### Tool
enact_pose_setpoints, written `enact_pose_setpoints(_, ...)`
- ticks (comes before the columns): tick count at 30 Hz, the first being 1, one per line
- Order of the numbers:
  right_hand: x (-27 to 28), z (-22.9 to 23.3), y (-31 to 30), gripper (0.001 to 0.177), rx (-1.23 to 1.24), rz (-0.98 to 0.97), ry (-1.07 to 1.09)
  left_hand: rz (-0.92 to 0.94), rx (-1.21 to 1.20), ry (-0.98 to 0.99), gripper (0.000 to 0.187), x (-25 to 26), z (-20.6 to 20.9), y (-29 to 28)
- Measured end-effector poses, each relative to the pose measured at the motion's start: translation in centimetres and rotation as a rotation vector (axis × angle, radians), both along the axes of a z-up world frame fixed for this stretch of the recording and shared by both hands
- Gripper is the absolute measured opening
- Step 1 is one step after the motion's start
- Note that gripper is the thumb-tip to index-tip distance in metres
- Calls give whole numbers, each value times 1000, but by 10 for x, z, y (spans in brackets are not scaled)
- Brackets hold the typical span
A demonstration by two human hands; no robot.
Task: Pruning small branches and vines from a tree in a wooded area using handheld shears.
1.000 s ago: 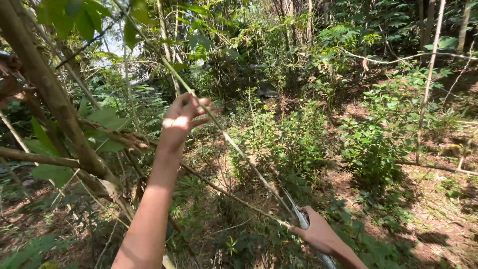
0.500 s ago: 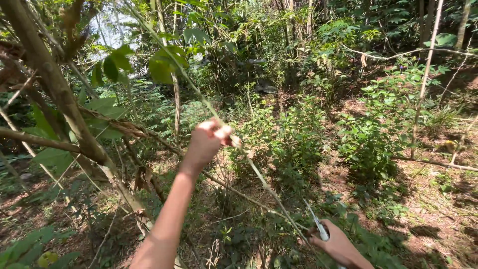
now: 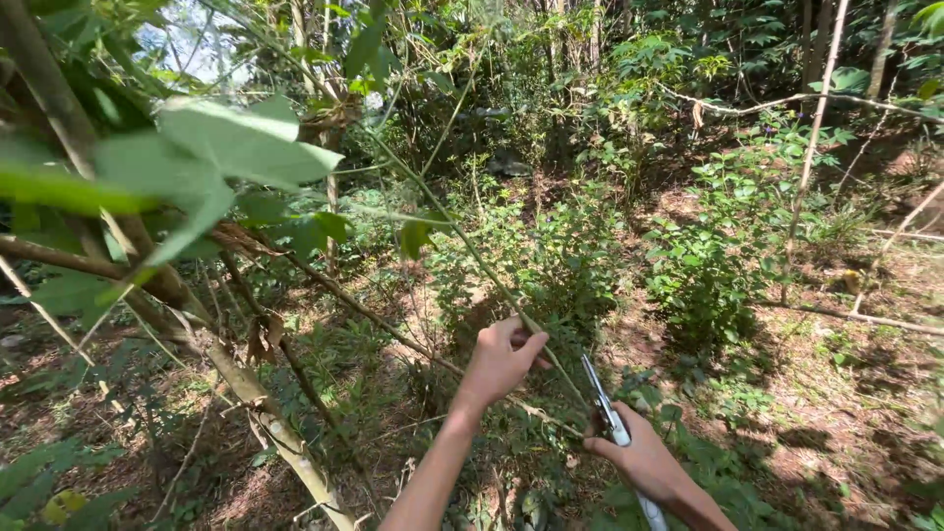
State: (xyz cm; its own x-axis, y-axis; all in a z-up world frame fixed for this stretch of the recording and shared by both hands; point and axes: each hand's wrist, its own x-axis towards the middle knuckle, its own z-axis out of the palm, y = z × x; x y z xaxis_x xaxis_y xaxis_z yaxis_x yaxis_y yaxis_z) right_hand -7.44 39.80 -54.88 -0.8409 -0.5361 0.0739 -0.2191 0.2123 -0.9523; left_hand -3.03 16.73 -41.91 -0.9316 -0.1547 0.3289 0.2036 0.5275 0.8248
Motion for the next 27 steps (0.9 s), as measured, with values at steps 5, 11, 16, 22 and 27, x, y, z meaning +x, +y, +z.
enact_pose_setpoints(5,-13,-36,22,32,-39,-72,-8,-137,66,87,31,0,-1,9)
enact_pose_setpoints(11,-29,-89,61,36,-124,-162,-173,71,-145,135,39,18,9,21)
enact_pose_setpoints(16,-22,-110,101,43,1,-249,-131,-113,223,92,38,0,-22,26)
enact_pose_setpoints(22,-20,-135,157,46,16,-391,-123,-246,309,35,34,-6,-29,70)
enact_pose_setpoints(27,3,-138,208,42,-10,-513,-177,-337,317,-34,35,-6,-40,119)
